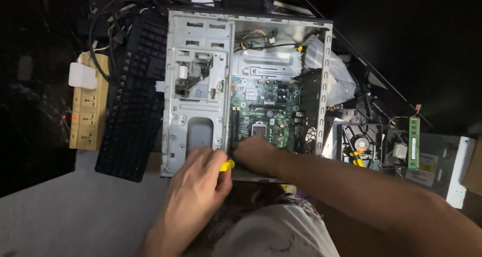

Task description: The recorder disassembles a computer tower, removes the motherboard, and cleans thermal paste from the components.

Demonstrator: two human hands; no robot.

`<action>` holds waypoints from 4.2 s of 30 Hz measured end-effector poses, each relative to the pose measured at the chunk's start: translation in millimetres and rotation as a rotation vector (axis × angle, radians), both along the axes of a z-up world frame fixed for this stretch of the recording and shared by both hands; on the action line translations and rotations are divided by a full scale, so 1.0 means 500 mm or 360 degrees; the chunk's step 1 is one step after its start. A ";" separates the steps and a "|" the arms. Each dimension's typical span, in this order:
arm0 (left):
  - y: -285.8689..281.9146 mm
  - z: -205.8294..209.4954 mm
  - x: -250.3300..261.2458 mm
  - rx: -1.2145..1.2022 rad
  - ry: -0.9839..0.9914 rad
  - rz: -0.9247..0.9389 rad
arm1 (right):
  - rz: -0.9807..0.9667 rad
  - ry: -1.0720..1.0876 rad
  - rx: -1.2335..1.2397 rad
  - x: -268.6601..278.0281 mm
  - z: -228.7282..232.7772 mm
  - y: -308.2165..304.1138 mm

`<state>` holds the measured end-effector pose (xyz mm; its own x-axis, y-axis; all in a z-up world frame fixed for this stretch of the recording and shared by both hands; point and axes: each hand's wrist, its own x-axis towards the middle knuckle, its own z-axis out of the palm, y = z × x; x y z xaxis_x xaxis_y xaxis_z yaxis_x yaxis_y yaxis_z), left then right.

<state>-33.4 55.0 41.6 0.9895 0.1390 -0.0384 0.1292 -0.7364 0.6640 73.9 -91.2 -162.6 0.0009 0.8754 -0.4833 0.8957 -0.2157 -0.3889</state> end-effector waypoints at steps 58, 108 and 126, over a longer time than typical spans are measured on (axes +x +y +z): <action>-0.014 -0.014 -0.029 -0.0181 0.0124 0.0048 | -0.0225 0.0185 0.0050 0.009 0.011 0.004; -0.143 -0.156 0.145 -0.0367 0.0129 -0.0408 | -0.1497 -0.0107 0.0721 0.236 0.342 -0.404; -0.052 -0.213 0.239 -0.0528 0.0090 -0.1124 | -0.2113 -0.0005 0.0903 0.085 0.413 -0.178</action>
